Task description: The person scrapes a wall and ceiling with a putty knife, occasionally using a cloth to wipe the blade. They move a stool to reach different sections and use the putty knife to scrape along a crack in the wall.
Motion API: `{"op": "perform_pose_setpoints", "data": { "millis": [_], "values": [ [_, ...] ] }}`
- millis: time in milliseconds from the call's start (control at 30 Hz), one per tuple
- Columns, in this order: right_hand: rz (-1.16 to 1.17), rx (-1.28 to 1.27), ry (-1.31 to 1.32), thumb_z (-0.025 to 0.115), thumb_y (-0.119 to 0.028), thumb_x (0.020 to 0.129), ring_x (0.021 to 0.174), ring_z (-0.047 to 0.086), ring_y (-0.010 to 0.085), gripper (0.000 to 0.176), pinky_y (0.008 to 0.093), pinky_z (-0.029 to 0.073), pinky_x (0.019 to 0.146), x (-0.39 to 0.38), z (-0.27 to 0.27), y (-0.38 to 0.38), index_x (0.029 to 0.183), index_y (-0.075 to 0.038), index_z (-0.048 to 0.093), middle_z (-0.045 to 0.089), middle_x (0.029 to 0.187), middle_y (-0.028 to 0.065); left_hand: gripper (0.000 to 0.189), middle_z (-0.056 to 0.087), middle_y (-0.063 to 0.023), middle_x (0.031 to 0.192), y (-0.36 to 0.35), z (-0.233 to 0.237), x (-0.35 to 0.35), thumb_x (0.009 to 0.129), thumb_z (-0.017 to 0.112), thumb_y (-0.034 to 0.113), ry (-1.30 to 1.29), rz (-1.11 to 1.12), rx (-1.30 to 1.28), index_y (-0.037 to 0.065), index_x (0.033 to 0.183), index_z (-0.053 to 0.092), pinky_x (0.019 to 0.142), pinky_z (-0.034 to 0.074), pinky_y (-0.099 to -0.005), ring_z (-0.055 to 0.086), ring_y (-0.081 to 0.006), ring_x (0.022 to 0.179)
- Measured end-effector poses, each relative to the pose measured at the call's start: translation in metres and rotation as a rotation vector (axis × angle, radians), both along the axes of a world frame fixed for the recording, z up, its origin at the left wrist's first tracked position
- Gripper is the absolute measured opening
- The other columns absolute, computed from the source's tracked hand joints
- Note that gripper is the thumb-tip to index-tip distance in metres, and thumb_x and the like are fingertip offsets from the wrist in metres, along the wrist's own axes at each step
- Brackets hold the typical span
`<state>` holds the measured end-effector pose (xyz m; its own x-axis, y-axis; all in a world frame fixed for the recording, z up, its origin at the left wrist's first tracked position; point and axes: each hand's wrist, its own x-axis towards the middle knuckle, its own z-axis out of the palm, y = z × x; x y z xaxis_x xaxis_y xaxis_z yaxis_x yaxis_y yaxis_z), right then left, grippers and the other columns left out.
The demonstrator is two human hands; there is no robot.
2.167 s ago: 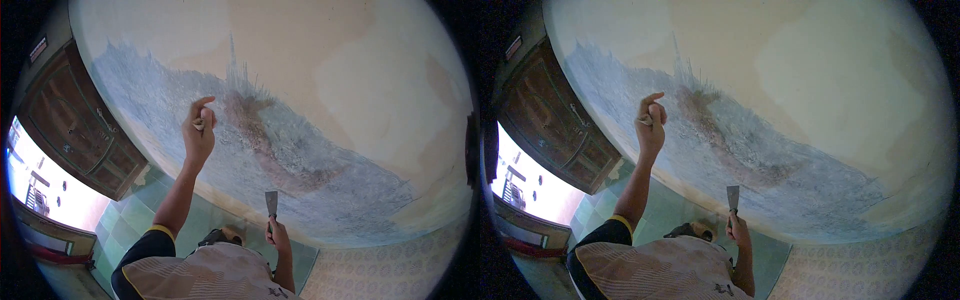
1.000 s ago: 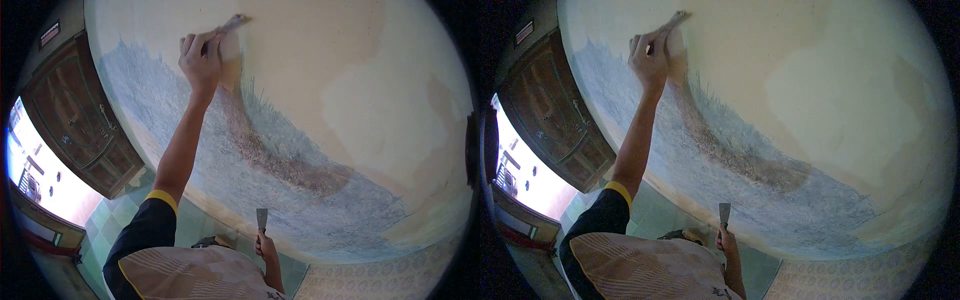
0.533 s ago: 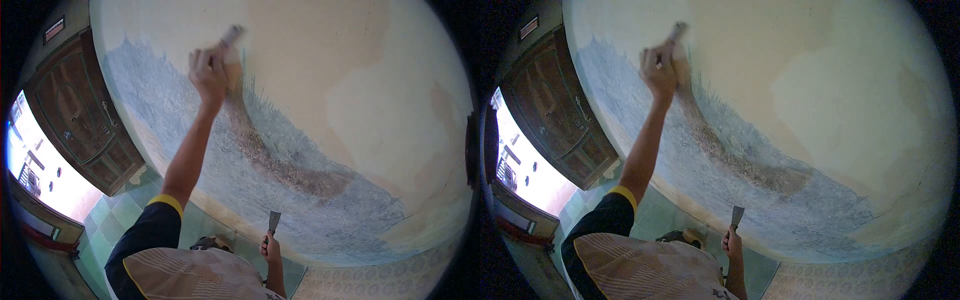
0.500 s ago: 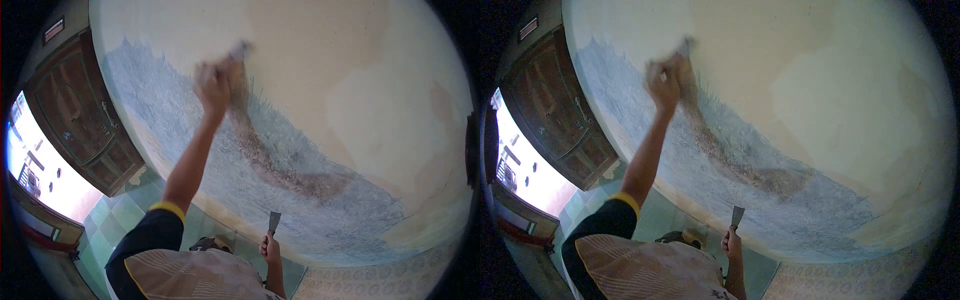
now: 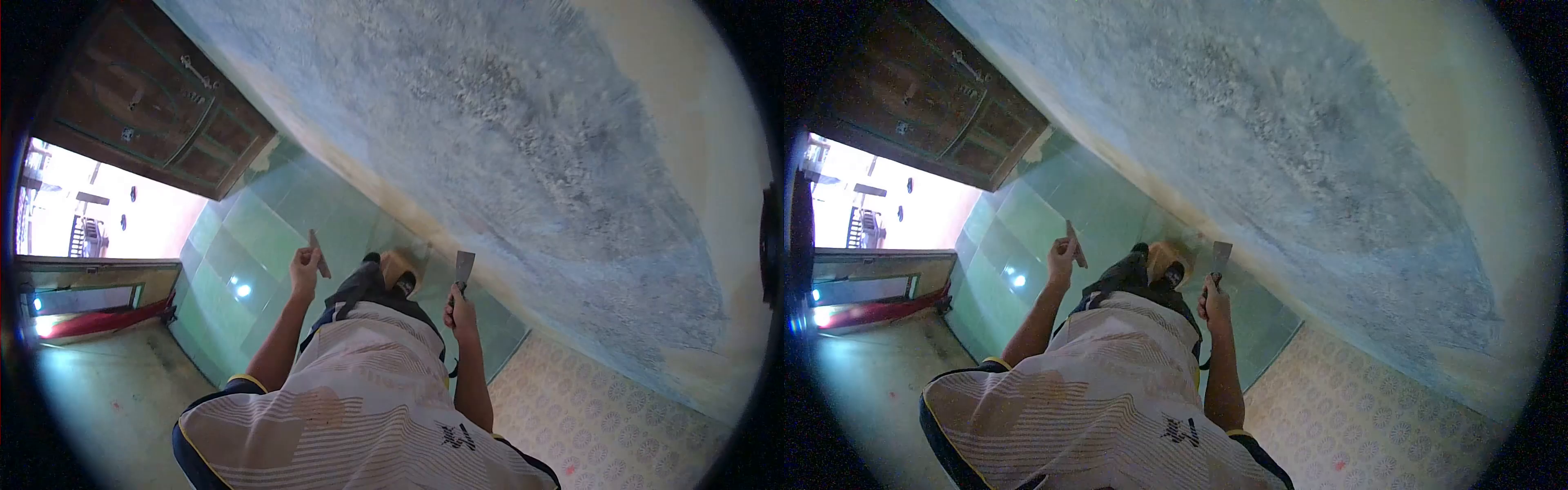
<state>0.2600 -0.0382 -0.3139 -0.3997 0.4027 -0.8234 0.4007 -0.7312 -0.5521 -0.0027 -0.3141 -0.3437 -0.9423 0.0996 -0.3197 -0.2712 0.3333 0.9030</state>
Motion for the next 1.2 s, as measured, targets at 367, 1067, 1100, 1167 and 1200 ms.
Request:
{"op": "perform_pose_setpoints", "data": {
  "millis": [367, 1067, 1100, 1167, 1200],
  "values": [
    [-0.098, 0.081, 0.061, 0.059, -0.048, 0.093, 0.033, 0.038, 0.0108, 0.04, 0.027, 0.025, 0.032, -0.008, -0.013, -0.004, 0.08, -0.012, 0.049, 0.04, 0.052, -0.0032, 0.02, 0.059, -0.0023, 0.077, 0.04, 0.023, -0.054, 0.088, 0.07, 0.014, 0.163, -0.334, 0.12, 0.002, 0.09, 0.054, 0.07, 0.047, -0.0279, 0.057, -0.0091, 0.074],
    [-1.358, -0.151, 0.0, 0.045, -0.047, 0.098, 0.039, 0.031, 0.0128, 0.038, 0.0299, 0.023, 0.037, 0.071, -0.381, -0.411, 0.074, -0.019, 0.038, 0.032, 0.052, -0.0035, 0.021, 0.067, -0.0068, 0.082, -0.148, -0.259, -0.022, 0.092, 0.066, 0.019, -0.079, -1.125, 0.169, 0.0, 0.102, 0.063, 0.07, 0.051, -0.0319, 0.062, -0.0136, 0.076],
    [-1.369, -0.125, 0.027, 0.045, -0.047, 0.098, 0.039, 0.031, 0.0128, 0.038, 0.0299, 0.023, 0.037, 0.064, -0.377, -0.409, 0.074, -0.019, 0.038, 0.032, 0.052, -0.0035, 0.025, 0.067, -0.0083, 0.083, -0.157, -0.261, -0.024, 0.093, 0.067, 0.022, -0.078, -1.195, 0.252, -0.001, 0.1, 0.062, 0.073, 0.051, -0.0339, 0.064, -0.0159, 0.079],
    [-1.313, -0.118, 0.058, 0.046, -0.047, 0.098, 0.039, 0.031, 0.0126, 0.038, 0.0292, 0.022, 0.036, 0.063, -0.369, -0.41, 0.073, -0.019, 0.038, 0.033, 0.053, -0.0035, 0.025, 0.066, -0.0079, 0.081, -0.172, -0.251, -0.024, 0.093, 0.066, 0.022, -0.038, -1.202, 0.269, -0.001, 0.1, 0.061, 0.071, 0.051, -0.0332, 0.063, -0.0149, 0.076],
    [-1.248, -0.039, 0.053, 0.048, -0.048, 0.097, 0.038, 0.03, 0.0132, 0.038, 0.0282, 0.022, 0.036, 0.056, -0.358, -0.41, 0.074, -0.019, 0.041, 0.035, 0.053, -0.0032, 0.024, 0.066, -0.0076, 0.079, -0.181, -0.238, -0.021, 0.094, 0.066, 0.022, -0.023, -1.192, 0.26, -0.001, 0.099, 0.061, 0.07, 0.051, -0.0324, 0.063, -0.0138, 0.074]
  ]
}}
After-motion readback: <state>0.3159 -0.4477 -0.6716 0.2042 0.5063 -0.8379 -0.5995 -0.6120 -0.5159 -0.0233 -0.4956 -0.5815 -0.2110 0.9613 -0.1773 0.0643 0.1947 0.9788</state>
